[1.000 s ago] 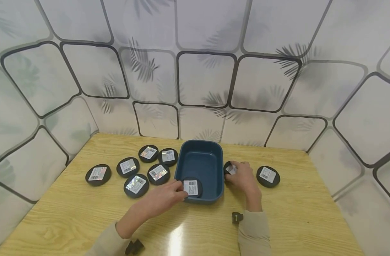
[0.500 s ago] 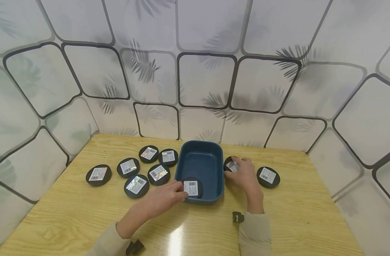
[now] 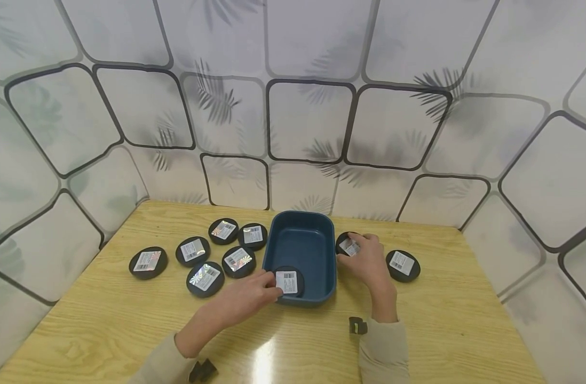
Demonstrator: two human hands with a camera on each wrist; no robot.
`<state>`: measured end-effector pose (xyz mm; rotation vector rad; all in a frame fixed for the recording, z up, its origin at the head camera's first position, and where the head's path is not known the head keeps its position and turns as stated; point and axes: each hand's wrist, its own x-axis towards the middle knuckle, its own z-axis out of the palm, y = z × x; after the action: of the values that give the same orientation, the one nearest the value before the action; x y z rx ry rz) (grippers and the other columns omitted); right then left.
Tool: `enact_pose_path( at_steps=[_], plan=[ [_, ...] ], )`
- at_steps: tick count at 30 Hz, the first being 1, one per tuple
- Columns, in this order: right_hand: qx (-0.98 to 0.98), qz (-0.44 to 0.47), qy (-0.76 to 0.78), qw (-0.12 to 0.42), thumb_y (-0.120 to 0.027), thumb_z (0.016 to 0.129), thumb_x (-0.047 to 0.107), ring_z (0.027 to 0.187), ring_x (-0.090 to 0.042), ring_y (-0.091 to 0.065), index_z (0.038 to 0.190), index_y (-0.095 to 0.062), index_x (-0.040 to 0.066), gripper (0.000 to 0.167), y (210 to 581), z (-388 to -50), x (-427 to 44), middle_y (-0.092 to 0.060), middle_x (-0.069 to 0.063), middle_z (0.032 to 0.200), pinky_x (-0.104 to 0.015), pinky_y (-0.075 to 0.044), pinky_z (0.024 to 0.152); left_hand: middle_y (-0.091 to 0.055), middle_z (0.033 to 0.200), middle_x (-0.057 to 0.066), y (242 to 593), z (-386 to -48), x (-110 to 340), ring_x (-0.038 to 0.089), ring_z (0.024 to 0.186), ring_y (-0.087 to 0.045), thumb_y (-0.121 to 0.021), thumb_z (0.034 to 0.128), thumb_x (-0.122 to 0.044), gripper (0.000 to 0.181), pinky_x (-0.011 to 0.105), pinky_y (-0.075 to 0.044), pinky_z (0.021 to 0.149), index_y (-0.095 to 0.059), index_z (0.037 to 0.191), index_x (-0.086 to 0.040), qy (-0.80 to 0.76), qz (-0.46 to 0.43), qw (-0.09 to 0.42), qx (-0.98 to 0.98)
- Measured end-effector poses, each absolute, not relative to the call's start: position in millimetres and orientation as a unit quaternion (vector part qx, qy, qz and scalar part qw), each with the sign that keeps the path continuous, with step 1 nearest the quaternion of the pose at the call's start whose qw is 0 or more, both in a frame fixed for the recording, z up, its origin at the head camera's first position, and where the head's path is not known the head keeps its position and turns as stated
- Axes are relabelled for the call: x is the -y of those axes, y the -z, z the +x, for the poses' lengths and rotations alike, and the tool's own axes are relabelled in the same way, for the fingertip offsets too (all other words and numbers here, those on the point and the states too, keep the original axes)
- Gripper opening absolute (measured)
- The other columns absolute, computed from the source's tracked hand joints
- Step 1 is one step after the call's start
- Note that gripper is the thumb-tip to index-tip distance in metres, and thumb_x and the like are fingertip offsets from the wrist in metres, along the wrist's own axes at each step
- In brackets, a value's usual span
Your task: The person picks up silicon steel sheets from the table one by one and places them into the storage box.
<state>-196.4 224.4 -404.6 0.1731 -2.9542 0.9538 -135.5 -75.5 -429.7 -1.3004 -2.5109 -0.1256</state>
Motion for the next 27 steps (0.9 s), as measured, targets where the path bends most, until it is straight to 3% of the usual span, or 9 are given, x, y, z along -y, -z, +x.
enact_pose_path(
  at_steps=[17,27],
  plan=[
    [0.944,0.058,-0.322,0.028,-0.074,0.087,0.023,0.130,-0.054,-0.034,0.142,-0.048,-0.005,0.066,398.0,-192.6,-219.0,-0.037,-0.037,0.142,-0.066,-0.035,0.101,-0.060,0.095,-0.001,428.2,-134.4,75.3,0.014,0.086,-0.057,-0.068,0.0917,-0.016,0.012,0.023,-0.050,0.074,-0.074,0.101,-0.021,0.032,-0.454,0.154,0.877],
    [0.944,0.071,-0.321,0.037,-0.076,0.086,0.023,0.123,-0.052,-0.041,0.140,-0.051,-0.004,0.066,395.0,-191.6,-204.4,-0.036,-0.038,0.142,-0.058,-0.046,0.089,-0.058,0.093,-0.001,428.6,-135.1,75.8,0.013,0.084,-0.056,-0.069,0.0907,-0.016,0.011,0.022,-0.049,0.073,-0.073,0.099,-0.022,0.027,-0.461,0.170,0.870]
  ],
)
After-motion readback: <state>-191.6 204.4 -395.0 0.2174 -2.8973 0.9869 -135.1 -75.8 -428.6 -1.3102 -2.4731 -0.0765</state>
